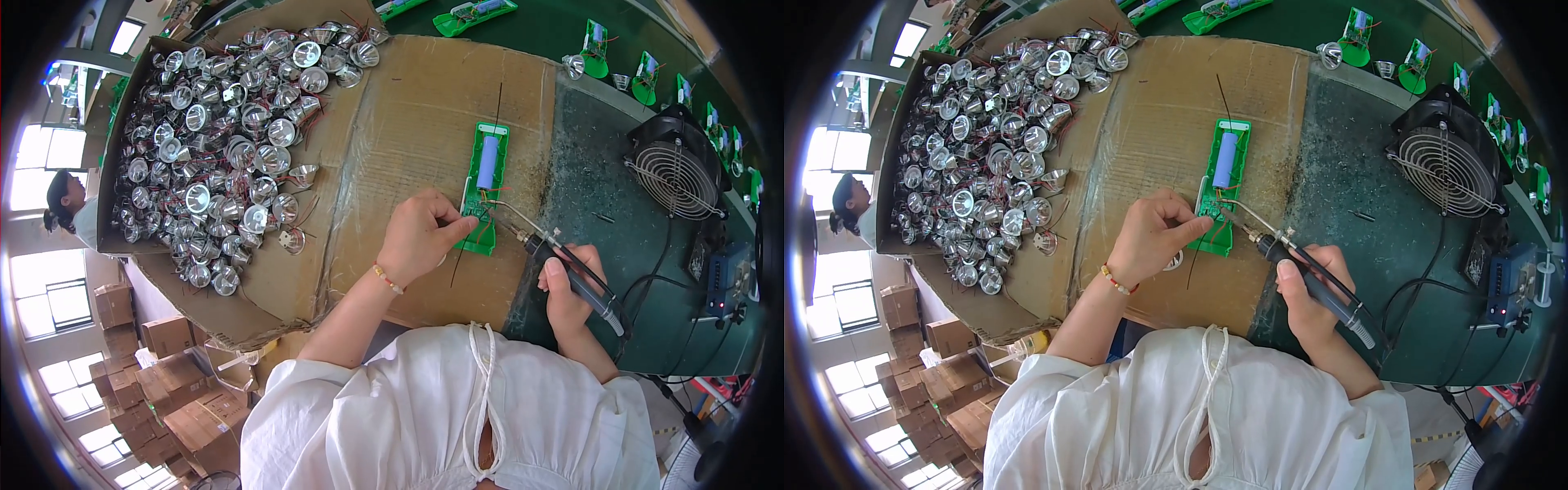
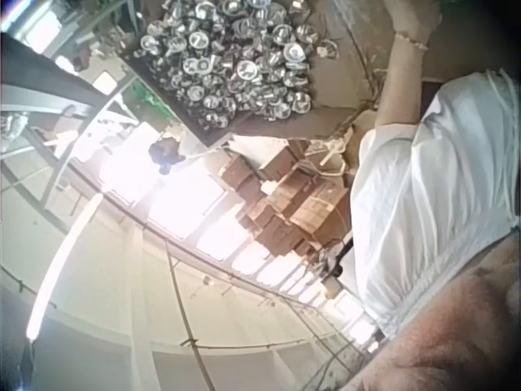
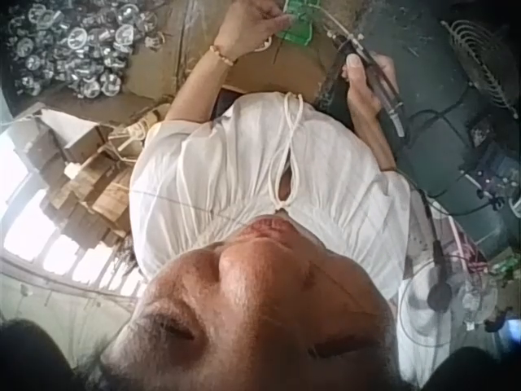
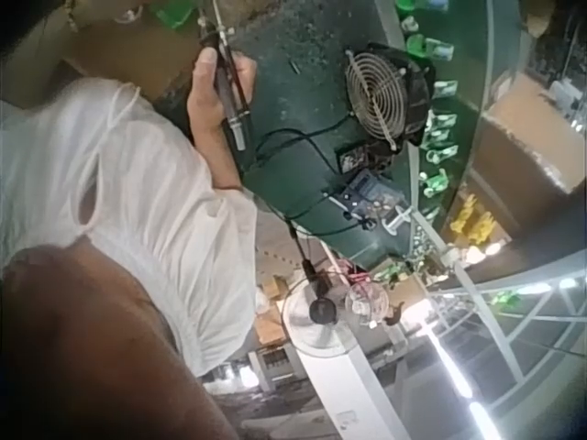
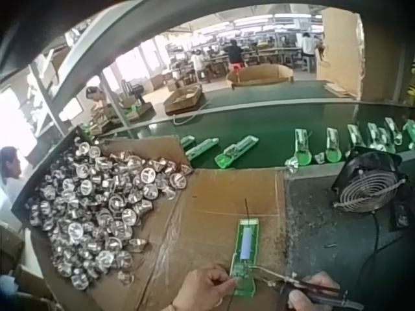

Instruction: Soldering wires to a circuit board and assembling light bulb components on a factory line.

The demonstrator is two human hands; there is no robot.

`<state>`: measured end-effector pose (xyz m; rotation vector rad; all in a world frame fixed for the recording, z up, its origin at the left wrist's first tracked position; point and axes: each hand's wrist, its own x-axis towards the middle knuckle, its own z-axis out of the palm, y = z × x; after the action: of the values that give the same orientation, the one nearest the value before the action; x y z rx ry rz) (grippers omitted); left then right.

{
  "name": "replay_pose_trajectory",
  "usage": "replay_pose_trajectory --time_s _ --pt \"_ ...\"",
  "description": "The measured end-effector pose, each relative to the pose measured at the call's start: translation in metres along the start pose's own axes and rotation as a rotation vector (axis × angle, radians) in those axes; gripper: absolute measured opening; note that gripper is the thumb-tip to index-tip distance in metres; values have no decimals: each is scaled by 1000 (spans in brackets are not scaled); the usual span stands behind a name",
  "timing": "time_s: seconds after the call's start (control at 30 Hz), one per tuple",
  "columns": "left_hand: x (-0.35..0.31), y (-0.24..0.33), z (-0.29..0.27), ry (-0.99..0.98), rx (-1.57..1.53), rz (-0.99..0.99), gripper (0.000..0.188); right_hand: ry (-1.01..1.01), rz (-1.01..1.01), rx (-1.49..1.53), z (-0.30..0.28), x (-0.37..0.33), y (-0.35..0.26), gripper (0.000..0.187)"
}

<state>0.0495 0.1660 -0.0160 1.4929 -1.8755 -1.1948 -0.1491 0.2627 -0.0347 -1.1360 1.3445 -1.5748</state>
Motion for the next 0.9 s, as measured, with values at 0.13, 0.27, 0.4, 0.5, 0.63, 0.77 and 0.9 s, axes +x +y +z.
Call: replay_pose_trajectory --time_s 0.13,0.27,0.4,0.5,0.63,0.77,0.9 --pt "-1 0 -1 -9 2 -19 23 -19 -5 6 -2 0 3 13" --pt "-1 -1 1 2 3 2 21 -37 -18 10 -5 -1 5 13" --pt "-14 4 3 29 -62 22 13 -58 -26 -5 -8 -1 4 14" --pt "-15 4 8 73 -89 27 14 3 48 57 -7 -2 -1 17" --pt "-14 8 14 118 97 105 17 -50 -28 -69 -12 -3 3 15" --pt "-11 9 14 122 127 124 16 -58 -50 -119 -14 -3 1 14" --pt "-9 10 12 79 77 42 16 -57 -85 -173 -16 -5 6 15"
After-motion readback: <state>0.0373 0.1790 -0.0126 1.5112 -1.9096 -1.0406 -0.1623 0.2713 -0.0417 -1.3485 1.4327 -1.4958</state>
